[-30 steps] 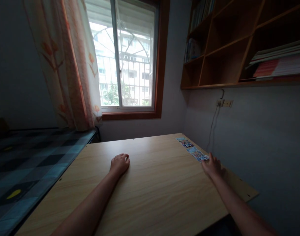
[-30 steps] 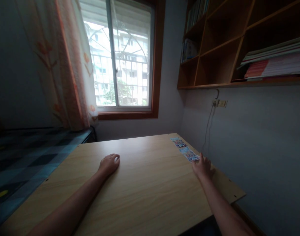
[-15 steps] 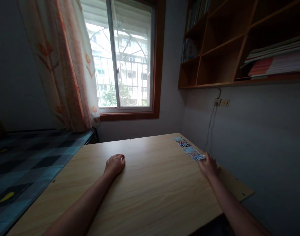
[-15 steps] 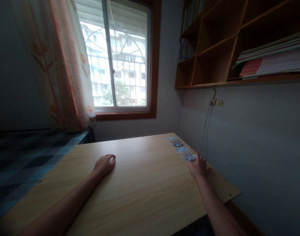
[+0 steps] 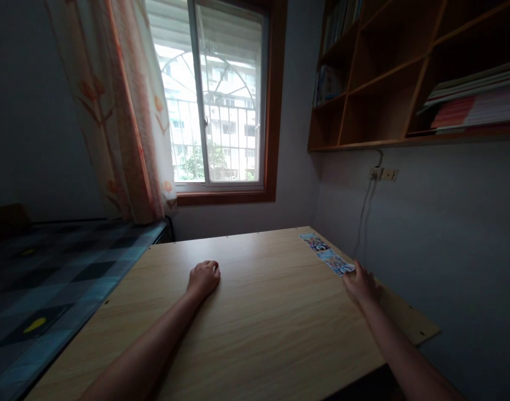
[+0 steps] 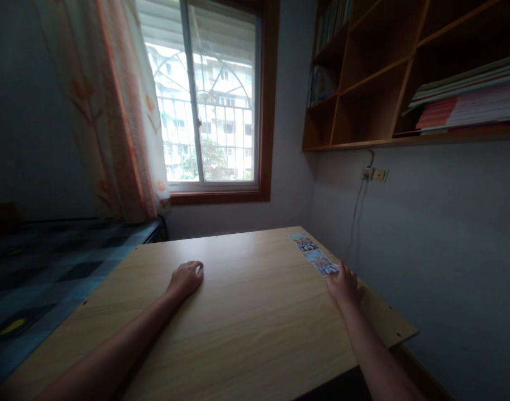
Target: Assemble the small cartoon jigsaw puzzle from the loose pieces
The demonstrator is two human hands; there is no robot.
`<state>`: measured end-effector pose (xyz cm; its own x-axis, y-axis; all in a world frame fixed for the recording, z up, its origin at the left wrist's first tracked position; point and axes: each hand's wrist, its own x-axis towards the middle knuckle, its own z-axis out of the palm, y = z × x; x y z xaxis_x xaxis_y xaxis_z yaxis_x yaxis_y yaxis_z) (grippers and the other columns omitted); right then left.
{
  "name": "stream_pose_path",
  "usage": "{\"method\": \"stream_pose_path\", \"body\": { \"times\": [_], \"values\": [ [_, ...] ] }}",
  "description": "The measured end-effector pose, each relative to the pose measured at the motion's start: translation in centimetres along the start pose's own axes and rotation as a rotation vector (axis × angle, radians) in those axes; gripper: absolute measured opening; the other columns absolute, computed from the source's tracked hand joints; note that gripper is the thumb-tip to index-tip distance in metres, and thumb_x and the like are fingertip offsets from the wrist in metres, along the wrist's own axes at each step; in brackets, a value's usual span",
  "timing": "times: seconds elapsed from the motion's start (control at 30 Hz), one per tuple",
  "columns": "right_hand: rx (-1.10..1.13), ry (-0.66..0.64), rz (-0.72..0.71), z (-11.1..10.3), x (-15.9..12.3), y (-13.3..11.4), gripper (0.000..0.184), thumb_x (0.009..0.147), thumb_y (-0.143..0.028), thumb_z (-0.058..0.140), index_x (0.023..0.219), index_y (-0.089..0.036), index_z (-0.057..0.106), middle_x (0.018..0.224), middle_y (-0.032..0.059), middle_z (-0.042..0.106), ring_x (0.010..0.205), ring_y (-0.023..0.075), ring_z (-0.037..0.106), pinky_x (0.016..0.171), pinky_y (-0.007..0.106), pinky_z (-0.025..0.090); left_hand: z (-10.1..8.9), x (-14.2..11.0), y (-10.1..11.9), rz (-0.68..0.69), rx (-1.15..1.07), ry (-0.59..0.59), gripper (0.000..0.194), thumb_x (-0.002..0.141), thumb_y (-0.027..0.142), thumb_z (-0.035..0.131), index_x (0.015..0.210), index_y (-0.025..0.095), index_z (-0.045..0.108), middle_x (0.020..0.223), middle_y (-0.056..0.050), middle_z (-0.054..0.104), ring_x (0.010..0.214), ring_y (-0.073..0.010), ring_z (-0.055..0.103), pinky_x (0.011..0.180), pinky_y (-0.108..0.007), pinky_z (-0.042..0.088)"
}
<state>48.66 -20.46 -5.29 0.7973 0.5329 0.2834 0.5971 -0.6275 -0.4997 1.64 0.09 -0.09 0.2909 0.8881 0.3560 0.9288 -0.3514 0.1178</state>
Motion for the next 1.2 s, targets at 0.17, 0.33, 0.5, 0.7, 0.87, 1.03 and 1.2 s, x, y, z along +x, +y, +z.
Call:
{"method": "stream_pose_path", "body": {
  "times": [0.17, 0.33, 0.5, 0.7, 0.87, 1.03, 1.2],
  "values": [
    [0.009, -0.002, -0.025, 0.0, 0.2, 0.3, 0.069, 0.091, -0.041, 0.039, 0.158, -0.027, 0.029, 0.149, 0.015, 0.049, 0.14, 0.036, 0.04, 0.11, 0.066, 0.028, 0.1, -0.1, 0.0, -0.007, -0.002, -0.006, 0.037, 0.094, 0.033, 0.043, 0.112, 0.021, 0.073, 0.123, -0.01, 0.071, 0.113, -0.0288, 0.064, 0.098, -0.041, 0.047],
    [0.006, -0.009, -0.056, 0.2, -0.3, -0.4, 0.07, 0.091, -0.044, 0.041, 0.158, -0.026, 0.028, 0.154, 0.0157, 0.041, 0.144, 0.0365, 0.035, 0.107, 0.067, 0.033, 0.1, 0.0, -0.1, -0.01, -0.019, -0.022, 0.039, 0.094, 0.033, 0.043, 0.116, 0.021, 0.072, 0.127, -0.009, 0.07, 0.116, -0.029, 0.063, 0.1, -0.042, 0.047],
    [-0.056, 0.116, -0.224, -0.5, -2.0, -2.3, 0.068, 0.093, -0.038, 0.045, 0.158, -0.021, 0.03, 0.162, 0.0205, 0.029, 0.151, 0.0385, 0.025, 0.109, 0.07, 0.029, -0.1, -0.1, 0.0, 0.003, -0.031, -0.036, 0.04, 0.094, 0.034, 0.042, 0.116, 0.021, 0.072, 0.129, -0.009, 0.07, 0.118, -0.0287, 0.062, 0.102, -0.041, 0.047],
    [0.163, 0.062, -0.581, -2.6, -3.2, -6.6, 0.064, 0.09, -0.032, 0.051, 0.153, -0.02, 0.043, 0.161, 0.0169, 0.036, 0.151, 0.0351, 0.027, 0.119, 0.064, 0.024, -0.1, -0.3, 0.2, 0.025, -0.025, -0.044, 0.04, 0.094, 0.034, 0.042, 0.117, 0.021, 0.072, 0.128, -0.009, 0.07, 0.117, -0.0286, 0.063, 0.101, -0.041, 0.047],
    [0.447, -0.674, -0.822, -3.4, -4.9, -12.3, 0.054, 0.089, -0.038, 0.059, 0.141, -0.026, 0.059, 0.143, 0.0113, 0.06, 0.128, 0.028, 0.059, 0.104, 0.044, 0.049, 0.2, -0.4, 0.0, 0.031, -0.022, -0.036, 0.039, 0.093, 0.033, 0.044, 0.117, 0.021, 0.072, 0.127, -0.008, 0.07, 0.117, -0.0281, 0.063, 0.101, -0.04, 0.047],
    [0.472, -0.894, -0.893, -1.6, -7.9, -17.1, 0.038, 0.09, -0.032, 0.059, 0.124, -0.021, 0.072, 0.105, 0.0089, 0.076, 0.089, 0.0206, 0.07, 0.079, 0.031, 0.052, 0.1, -0.5, -0.1, 0.039, -0.029, -0.045, 0.039, 0.093, 0.033, 0.045, 0.119, 0.021, 0.072, 0.127, -0.009, 0.07, 0.118, -0.0287, 0.063, 0.101, -0.041, 0.047],
    [0.507, -0.737, -0.902, 1.1, -10.6, -19.2, 0.032, 0.087, -0.022, 0.058, 0.111, -0.02, 0.078, 0.081, 0.0033, 0.074, 0.068, 0.0142, 0.062, 0.065, 0.025, 0.043, -0.2, -0.6, -0.1, 0.043, -0.038, -0.051, 0.037, 0.093, 0.031, 0.046, 0.117, 0.022, 0.072, 0.126, -0.008, 0.07, 0.117, -0.0276, 0.062, 0.102, -0.04, 0.046]
  ]
}}
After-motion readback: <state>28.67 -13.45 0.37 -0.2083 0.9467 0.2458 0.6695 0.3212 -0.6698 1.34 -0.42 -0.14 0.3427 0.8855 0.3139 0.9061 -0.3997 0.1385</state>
